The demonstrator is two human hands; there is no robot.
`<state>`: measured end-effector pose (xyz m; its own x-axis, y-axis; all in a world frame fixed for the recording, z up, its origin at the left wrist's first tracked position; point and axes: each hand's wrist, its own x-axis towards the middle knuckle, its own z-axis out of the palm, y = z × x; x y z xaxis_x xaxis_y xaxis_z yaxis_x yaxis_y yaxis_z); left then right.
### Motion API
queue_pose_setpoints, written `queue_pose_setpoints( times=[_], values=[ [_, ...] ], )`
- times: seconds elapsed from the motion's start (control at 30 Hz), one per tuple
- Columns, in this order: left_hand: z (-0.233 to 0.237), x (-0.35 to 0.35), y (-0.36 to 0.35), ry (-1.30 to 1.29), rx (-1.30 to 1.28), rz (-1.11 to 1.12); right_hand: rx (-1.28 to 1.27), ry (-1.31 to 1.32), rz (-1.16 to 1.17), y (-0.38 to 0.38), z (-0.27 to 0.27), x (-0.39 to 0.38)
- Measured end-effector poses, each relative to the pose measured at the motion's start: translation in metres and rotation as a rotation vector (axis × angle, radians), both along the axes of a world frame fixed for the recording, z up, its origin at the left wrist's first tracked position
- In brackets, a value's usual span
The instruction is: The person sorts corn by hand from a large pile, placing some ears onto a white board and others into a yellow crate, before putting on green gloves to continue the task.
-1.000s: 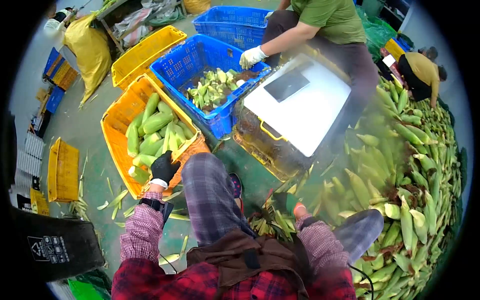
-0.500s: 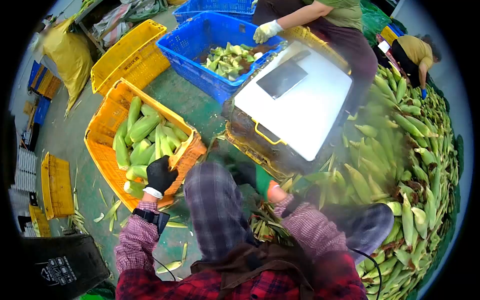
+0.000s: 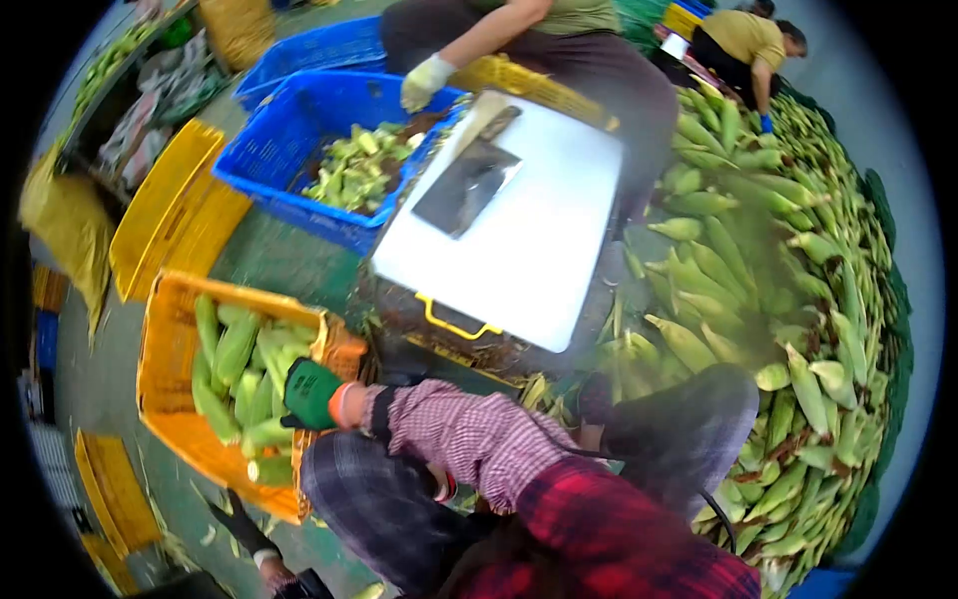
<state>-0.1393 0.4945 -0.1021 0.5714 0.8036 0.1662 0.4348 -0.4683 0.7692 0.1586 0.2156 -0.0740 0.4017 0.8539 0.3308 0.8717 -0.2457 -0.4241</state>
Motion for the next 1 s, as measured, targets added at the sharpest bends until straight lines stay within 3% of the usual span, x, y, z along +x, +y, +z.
queue_pose_setpoints(
  times=[0.03,0.07,0.13,0.17,0.27,0.33,0.37,0.4,0.47,0.6,0.67,0.73,0.8,0.87,0.9,1.0],
  values=[
    [-0.025,-0.024,0.011,-0.089,-0.441,-0.058,0.021,0.017,-0.019,0.009,-0.007,-0.005],
    [-0.035,-0.006,-0.010,-0.470,-0.957,-0.179,0.041,0.024,-0.037,0.010,-0.011,0.000],
    [-0.059,0.023,0.001,-0.358,-0.885,-0.055,-0.050,0.090,-0.003,-0.006,0.011,0.010],
    [0.013,0.064,-0.065,-0.363,-1.278,-0.139,-0.108,0.116,0.004,-0.002,0.009,0.016],
    [-0.018,0.071,-0.043,-0.320,-1.024,-0.283,-0.157,0.080,-0.018,-0.005,0.008,0.037],
    [-0.027,0.076,-0.062,-0.360,-1.013,-0.243,-0.184,0.061,-0.027,-0.015,0.006,0.053],
    [-0.008,0.093,-0.094,-0.421,-1.174,-0.222,-0.197,0.049,-0.036,-0.021,0.005,0.062],
    [-0.005,0.101,-0.105,-0.386,-1.087,-0.223,-0.203,0.023,-0.041,-0.028,0.005,0.069],
    [0.001,0.123,-0.116,-0.425,-1.284,-0.224,-0.141,-0.111,-0.050,-0.043,-0.002,0.077],
    [-0.012,0.155,-0.108,-0.401,-1.172,-0.280,-0.128,-0.089,-0.046,-0.067,0.011,0.099],
    [-0.008,0.182,-0.113,-0.386,-1.179,-0.269,-0.165,0.060,-0.112,-0.074,0.024,0.114],
    [-0.033,0.202,-0.093,-0.390,-1.165,-0.289,-0.200,0.030,-0.124,-0.077,0.029,0.129],
    [-0.049,0.224,-0.071,-0.333,-0.919,-0.260,-0.263,0.047,-0.151,-0.073,0.026,0.138],
    [-0.016,0.240,-0.077,-0.376,-1.069,-0.184,-0.202,0.003,-0.138,-0.073,0.022,0.133],
    [-0.042,0.239,-0.053,-0.370,-0.957,-0.290,-0.174,-0.020,-0.145,-0.080,0.023,0.128],
    [-0.035,0.246,-0.052,-0.344,-1.026,-0.230,0.019,0.111,-0.118,-0.116,0.058,0.099]
  ],
)
